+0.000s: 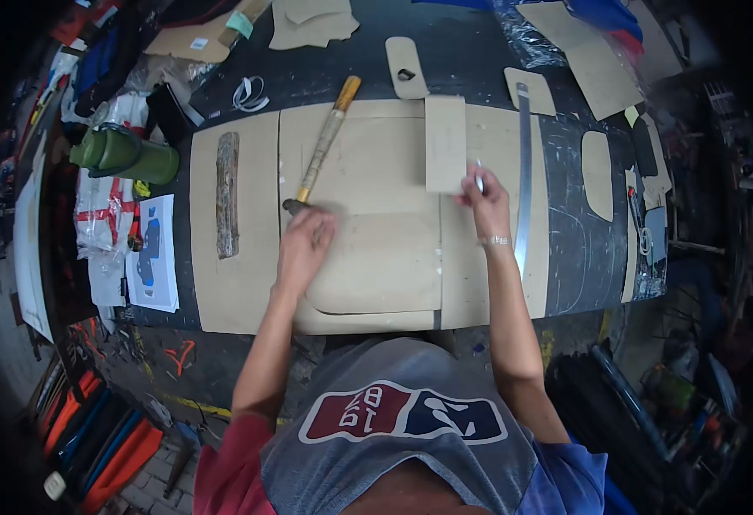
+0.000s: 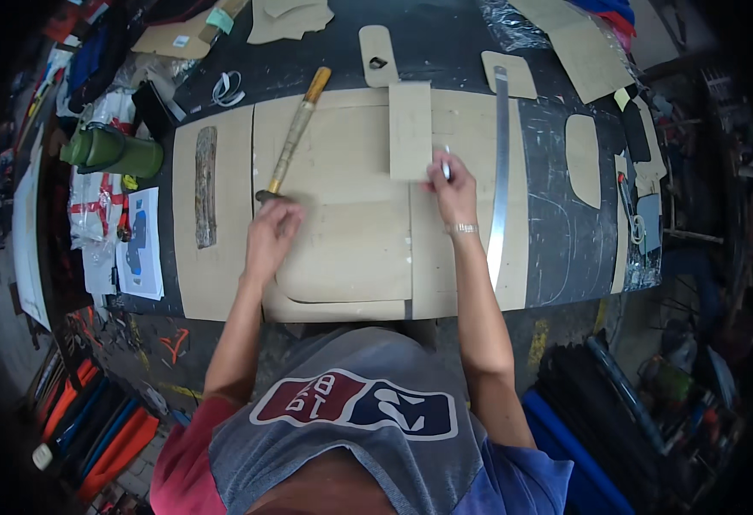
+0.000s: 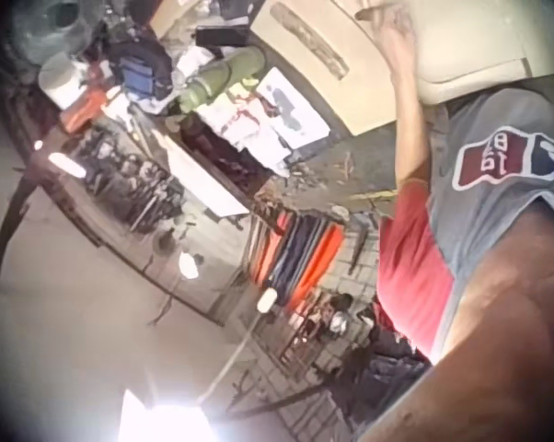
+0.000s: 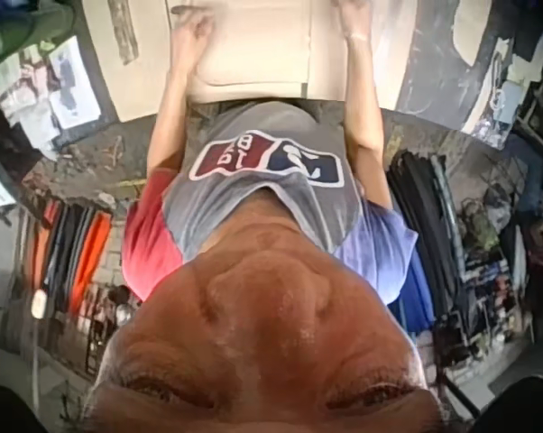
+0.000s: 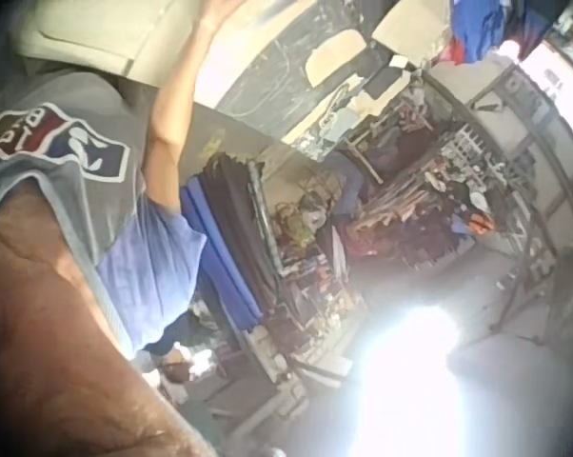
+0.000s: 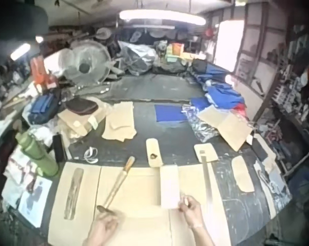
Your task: Trace paper patterns onto a material sheet using a marker and ruler for manufacturing.
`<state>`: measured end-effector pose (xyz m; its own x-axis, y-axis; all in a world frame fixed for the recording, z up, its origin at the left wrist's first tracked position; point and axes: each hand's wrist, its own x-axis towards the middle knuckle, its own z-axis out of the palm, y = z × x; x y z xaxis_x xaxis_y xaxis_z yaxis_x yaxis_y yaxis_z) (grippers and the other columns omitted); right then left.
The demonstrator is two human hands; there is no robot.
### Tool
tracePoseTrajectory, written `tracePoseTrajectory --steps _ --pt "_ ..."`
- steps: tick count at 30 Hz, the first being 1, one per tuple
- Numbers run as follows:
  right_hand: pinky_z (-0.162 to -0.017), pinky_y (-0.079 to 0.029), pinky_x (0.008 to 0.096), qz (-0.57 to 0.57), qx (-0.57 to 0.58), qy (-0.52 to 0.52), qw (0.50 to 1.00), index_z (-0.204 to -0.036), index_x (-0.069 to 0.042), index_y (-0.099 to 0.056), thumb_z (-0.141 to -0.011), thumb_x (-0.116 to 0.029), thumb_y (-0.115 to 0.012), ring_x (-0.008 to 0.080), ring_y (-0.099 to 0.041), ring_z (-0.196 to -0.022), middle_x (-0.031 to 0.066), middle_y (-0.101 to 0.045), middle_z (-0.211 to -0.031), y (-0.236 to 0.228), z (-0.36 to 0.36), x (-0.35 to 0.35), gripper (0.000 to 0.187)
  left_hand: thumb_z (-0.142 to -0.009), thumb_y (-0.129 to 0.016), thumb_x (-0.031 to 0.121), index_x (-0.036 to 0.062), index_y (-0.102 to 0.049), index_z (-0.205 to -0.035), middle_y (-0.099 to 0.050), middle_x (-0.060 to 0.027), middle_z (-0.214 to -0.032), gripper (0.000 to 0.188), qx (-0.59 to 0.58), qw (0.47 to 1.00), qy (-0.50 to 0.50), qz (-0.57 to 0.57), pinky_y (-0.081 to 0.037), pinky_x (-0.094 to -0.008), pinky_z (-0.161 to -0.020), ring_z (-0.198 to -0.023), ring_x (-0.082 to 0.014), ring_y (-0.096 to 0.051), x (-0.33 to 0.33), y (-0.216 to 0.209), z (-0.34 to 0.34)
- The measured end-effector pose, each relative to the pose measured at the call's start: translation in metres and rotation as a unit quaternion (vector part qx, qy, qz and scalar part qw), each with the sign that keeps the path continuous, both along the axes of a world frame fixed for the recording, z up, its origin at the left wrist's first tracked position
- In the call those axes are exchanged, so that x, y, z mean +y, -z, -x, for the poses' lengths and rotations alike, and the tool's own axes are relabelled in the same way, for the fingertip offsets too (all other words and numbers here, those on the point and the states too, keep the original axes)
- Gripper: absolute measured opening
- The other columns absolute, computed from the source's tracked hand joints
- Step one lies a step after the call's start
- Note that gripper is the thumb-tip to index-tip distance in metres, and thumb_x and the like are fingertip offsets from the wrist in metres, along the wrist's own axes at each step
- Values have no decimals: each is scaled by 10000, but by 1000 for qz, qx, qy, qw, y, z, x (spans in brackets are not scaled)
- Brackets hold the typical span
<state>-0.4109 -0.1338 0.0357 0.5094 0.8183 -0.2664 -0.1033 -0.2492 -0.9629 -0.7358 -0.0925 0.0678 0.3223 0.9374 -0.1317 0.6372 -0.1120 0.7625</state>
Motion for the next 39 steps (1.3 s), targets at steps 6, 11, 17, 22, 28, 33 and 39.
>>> tracePoseTrajectory --steps 6,11,17,22,28,33,39 --pt "-656 -576 258 4 -51 5 999 -1189 3 -654 -961 -84 -646 105 -622 -691 23 -626 -882 10 26 127 244 -899 -698 114 47 -647 -1213 -607 -150 -1211 325 -7 996 -6 -91 -517 -406 -901 -1062 -322 -628 94 20 -2" --pt "-546 -539 268 11 -73 4 997 -1148 42 -649 -959 -40 -564 121 -621 -586 50 -637 -835 12 43 182 222 -864 -724 131 99 -466 -1413 -550 -186 -1267 607 62 992 -5 -114 -508 -458 -970 -1135 -381 -588 139 35 -35" --pt "-555 -570 267 32 -112 7 993 -1177 60 -647 -966 -37 -565 122 -648 -600 62 -673 -901 17 55 211 247 -890 -690 172 89 -432 -1455 -557 -202 -1283 627 92 989 33 -115 -524 -480 -938 -1089 -408 -622 162 44 -43" --pt "-572 -584 252 54 -116 -5 992 -1209 56 -643 -981 -53 -575 111 -647 -609 50 -675 -954 20 57 221 262 -891 -655 137 91 -434 -1456 -559 -204 -1257 608 93 988 11 -119 -540 -481 -903 -1033 -409 -642 167 51 -40" --pt "-576 -577 269 91 -164 -7 982 -1209 10 -678 -965 -51 -587 117 -694 -619 38 -703 -827 19 73 239 268 -883 -640 96 71 -450 -1439 -555 -216 -1254 588 46 992 -7 -119 -519 -488 -936 -1068 -413 -620 167 50 -39" --pt "-587 -584 280 112 -254 -20 960 -1233 4 -679 -939 -92 -617 146 -717 -594 59 -700 -758 19 75 248 316 -875 -650 87 61 -469 -1412 -559 -220 -1244 568 5 993 -25 -116 -498 -480 -965 -1112 -419 -592 167 55 -38" --pt "-504 -545 291 99 -230 8 968 -1145 11 -688 -951 -140 -625 156 -670 -506 76 -684 -706 -1 84 239 254 -857 -652 114 57 -469 -1396 -560 -219 -1217 572 -2 988 -25 -153 -530 -490 -925 -1048 -422 -624 169 64 -34"
